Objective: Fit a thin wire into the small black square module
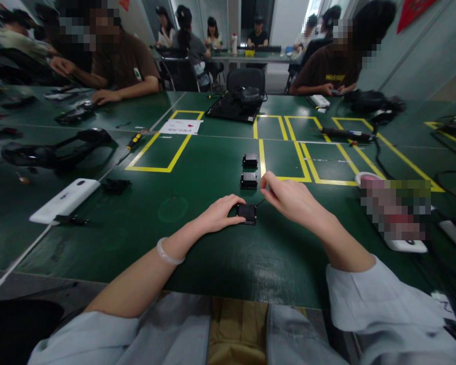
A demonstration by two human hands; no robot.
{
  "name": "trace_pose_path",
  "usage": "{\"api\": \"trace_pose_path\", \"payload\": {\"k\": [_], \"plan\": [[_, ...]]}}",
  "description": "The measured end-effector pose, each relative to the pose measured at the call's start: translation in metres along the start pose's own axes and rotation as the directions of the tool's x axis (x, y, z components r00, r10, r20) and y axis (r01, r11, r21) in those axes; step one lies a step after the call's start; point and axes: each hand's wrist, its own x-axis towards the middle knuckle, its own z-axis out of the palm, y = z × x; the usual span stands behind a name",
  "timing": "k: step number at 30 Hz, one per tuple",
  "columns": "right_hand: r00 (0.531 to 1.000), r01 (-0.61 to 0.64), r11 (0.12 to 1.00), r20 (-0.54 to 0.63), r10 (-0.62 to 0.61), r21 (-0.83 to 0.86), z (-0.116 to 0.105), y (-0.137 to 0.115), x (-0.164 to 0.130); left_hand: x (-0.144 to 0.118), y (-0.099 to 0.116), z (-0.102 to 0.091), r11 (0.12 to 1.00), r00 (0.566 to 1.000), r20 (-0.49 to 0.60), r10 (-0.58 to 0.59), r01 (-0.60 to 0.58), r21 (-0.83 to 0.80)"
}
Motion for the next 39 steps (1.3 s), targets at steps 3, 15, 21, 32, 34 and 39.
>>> {"api": "trace_pose_path", "payload": {"k": [3, 15, 21, 32, 34, 39], "plan": [[1.000, 0.011, 0.999, -0.005, -0.010, 0.033, -0.0004, 0.0005, -0.0006, 0.0001, 0.0006, -0.0007, 1.000, 1.000, 0.003, 0.000, 0.000, 0.002], [1.000, -0.016, 0.999, 0.000, 0.016, -0.046, 0.0012, 0.0005, 0.0006, 0.0005, 0.0012, -0.0006, 1.000, 1.000, 0.005, 0.007, -0.008, 0.020], [1.000, -0.007, 1.000, -0.010, 0.007, 0.012, -0.0002, -0.0002, 0.0005, 0.0000, 0.0019, -0.0019, 1.000, 1.000, 0.009, 0.005, -0.005, 0.027], [1.000, -0.024, 1.000, -0.011, 0.024, 0.000, -0.0004, -0.0021, 0.0000, 0.0002, 0.0022, -0.0016, 1.000, 1.000, 0.016, 0.001, -0.002, 0.022], [1.000, -0.020, 0.999, -0.006, 0.019, -0.032, 0.0004, -0.0012, 0.0007, 0.0002, 0.0022, -0.0017, 1.000, 1.000, 0.020, -0.005, 0.005, 0.021], [1.000, 0.004, 1.000, 0.009, -0.004, 0.006, 0.0001, -0.0001, 0.0005, 0.0003, 0.0017, -0.0012, 1.000, 1.000, 0.010, 0.001, -0.002, 0.018]]}}
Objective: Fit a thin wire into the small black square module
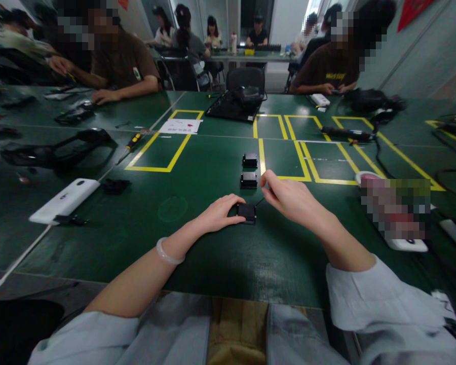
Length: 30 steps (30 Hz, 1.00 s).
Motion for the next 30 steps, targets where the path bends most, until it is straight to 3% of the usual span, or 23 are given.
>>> {"api": "trace_pose_path", "payload": {"k": [17, 30], "plan": [[1.000, -0.013, 1.000, -0.011, 0.013, -0.020, 0.0005, -0.0002, 0.0010, -0.0002, 0.0003, -0.0001, 1.000, 1.000, 0.006, -0.003, 0.003, -0.009], [1.000, -0.018, 0.998, -0.022, 0.019, 0.060, -0.0019, -0.0021, -0.0012, -0.0002, 0.0002, 0.0001, 1.000, 1.000, -0.007, -0.002, 0.002, -0.019]]}}
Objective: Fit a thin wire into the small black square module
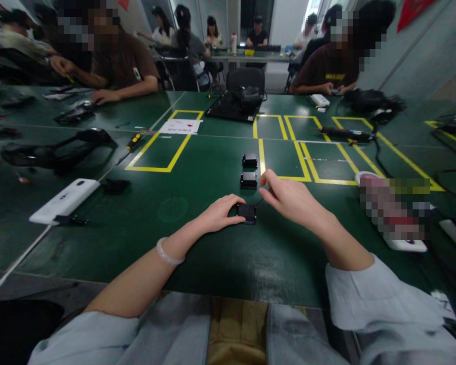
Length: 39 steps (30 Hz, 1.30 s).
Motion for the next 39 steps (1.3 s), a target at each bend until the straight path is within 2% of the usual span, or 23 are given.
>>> {"api": "trace_pose_path", "payload": {"k": [7, 14, 30, 39], "plan": [[1.000, 0.005, 0.997, 0.009, -0.005, -0.073, 0.0017, 0.0021, 0.0015, 0.0004, 0.0001, 0.0003, 1.000, 1.000, 0.008, -0.006, 0.006, 0.010], [1.000, 0.013, 1.000, 0.014, -0.013, -0.005, 0.0000, 0.0024, 0.0002, 0.0000, 0.0008, -0.0008, 1.000, 1.000, 0.011, -0.004, 0.004, 0.008], [1.000, 0.013, 1.000, 0.028, -0.013, 0.020, -0.0021, 0.0010, -0.0009, -0.0002, 0.0001, -0.0004, 1.000, 1.000, 0.007, 0.002, -0.002, 0.020], [1.000, 0.000, 0.998, 0.031, 0.002, -0.067, 0.0014, 0.0034, 0.0019, -0.0002, 0.0025, -0.0014, 1.000, 1.000, 0.026, -0.004, 0.004, 0.015]]}}
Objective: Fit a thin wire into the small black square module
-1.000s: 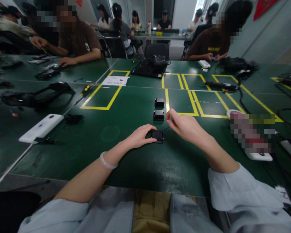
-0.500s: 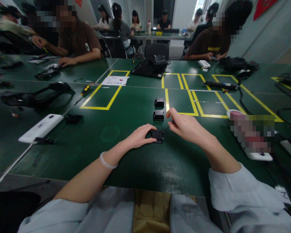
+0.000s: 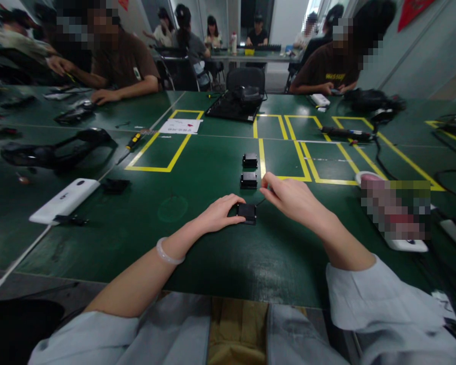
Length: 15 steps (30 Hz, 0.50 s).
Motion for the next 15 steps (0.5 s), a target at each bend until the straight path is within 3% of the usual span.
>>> {"api": "trace_pose_path", "payload": {"k": [15], "plan": [[1.000, 0.006, 0.996, -0.010, -0.005, 0.083, -0.0029, -0.0027, -0.0026, -0.0004, -0.0033, 0.0014, 1.000, 1.000, -0.021, 0.009, -0.009, 0.007]]}}
